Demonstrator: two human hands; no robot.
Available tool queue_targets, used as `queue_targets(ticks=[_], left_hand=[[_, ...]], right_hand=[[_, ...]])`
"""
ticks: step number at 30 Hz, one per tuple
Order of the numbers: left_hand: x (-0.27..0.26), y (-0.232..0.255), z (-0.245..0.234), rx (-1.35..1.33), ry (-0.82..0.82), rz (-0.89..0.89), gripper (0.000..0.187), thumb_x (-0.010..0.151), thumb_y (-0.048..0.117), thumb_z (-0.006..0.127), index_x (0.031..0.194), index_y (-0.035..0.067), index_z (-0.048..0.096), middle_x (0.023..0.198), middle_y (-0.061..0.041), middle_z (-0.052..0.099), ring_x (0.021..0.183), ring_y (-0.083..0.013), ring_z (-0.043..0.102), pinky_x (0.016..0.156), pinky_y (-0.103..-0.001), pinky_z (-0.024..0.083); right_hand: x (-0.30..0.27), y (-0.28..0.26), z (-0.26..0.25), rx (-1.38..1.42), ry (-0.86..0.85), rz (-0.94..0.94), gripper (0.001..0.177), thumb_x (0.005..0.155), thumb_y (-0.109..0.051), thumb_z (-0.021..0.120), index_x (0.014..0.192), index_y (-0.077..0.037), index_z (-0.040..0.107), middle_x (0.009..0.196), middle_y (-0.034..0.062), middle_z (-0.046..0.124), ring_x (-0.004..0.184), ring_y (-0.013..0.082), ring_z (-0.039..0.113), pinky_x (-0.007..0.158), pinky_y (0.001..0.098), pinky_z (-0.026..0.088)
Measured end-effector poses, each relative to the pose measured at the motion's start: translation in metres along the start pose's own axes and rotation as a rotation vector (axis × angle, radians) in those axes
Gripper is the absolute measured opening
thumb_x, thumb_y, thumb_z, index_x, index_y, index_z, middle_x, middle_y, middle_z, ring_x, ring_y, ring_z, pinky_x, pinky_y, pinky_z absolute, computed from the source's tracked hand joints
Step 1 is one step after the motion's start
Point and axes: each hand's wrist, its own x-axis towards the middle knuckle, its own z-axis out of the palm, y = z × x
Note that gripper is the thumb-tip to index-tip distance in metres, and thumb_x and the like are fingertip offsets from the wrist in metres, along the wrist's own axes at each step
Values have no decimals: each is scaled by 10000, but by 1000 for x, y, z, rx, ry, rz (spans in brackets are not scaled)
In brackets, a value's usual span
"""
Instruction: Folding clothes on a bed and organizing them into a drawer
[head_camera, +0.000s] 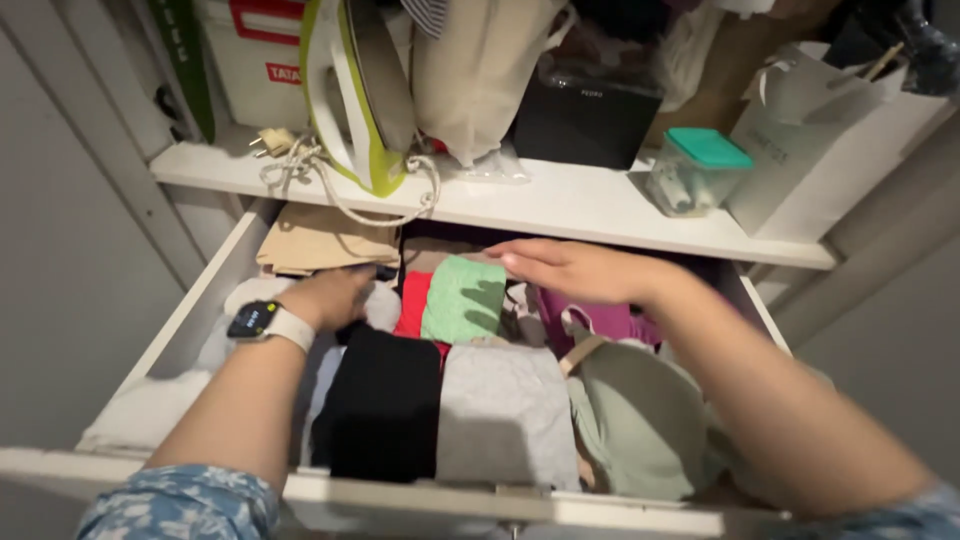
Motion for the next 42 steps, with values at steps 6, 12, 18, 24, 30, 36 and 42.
queue_targets(ticks=[6, 12, 18, 24, 30, 36, 42], left_hand=[[-89, 94, -80, -141, -20, 15, 398, 836, 337, 763, 1160, 125, 672, 1117, -146, 735, 1085, -334, 689, 935, -433, 536], [-102, 126, -44, -12, -178, 454, 624, 528, 370, 978, 954, 133, 588, 1217, -110, 539, 1228, -342, 487, 984, -418, 455], [-103, 100, -11, -195, -119, 375, 808, 486, 429, 978, 1061, 140, 490, 1215, -113, 539, 1286, -339, 444, 1067, -413, 397], [-103, 97, -12, -285, -114, 301, 799, 590, 571, 902, 1136, 120, 532, 1245, -139, 549, 1287, -346, 468, 1079, -421, 412], [-89, 83, 0, -319, 11, -279, 1211, 750, 779, 721, 1555, 27, 219, 1566, -301, 298, 1441, -446, 354, 1167, -461, 364], [-123, 106, -44, -581, -333, -489, 1470, 586, 797, 669, 1653, 102, -65, 1650, -262, 309, 1446, -403, 520, 1126, -497, 499], [-93, 59, 1, -724, -356, -441, 1486, 633, 804, 770, 1641, 63, -31, 1722, -190, 80, 1596, -289, 75, 1229, -474, 220]], right_hand=[[-85, -22, 38, -259, -159, 61, 681, 951, -469, 587, 1564, -232, 405, 1609, 86, 375, 1450, 230, 413, 1140, 372, 378], [-67, 25, 97, -308, -199, -109, 711, 893, -442, 720, 1535, -316, 440, 1692, 158, 220, 1535, 345, 292, 1185, 424, 331], [-48, 44, 113, -228, -207, -207, 879, 834, -393, 821, 1577, -300, 359, 1711, 194, 60, 1582, 404, 23, 1233, 491, 185], [-47, 52, 113, -208, -166, -171, 867, 827, -415, 821, 1567, -303, 384, 1711, 174, 92, 1571, 387, 107, 1222, 488, 237], [-32, 74, 124, 44, 330, 132, 790, 809, -480, 779, 1471, -172, 476, 1508, 179, 468, 1370, 315, 506, 1108, 419, 445], [-29, 78, 126, 216, 238, 279, 806, 800, -491, 773, 1450, -111, 486, 1355, 141, 633, 1243, 242, 612, 1020, 356, 493], [-28, 83, 129, 287, 191, 305, 816, 788, -465, 778, 1452, -100, 473, 1313, 162, 668, 1203, 245, 648, 992, 360, 531]])
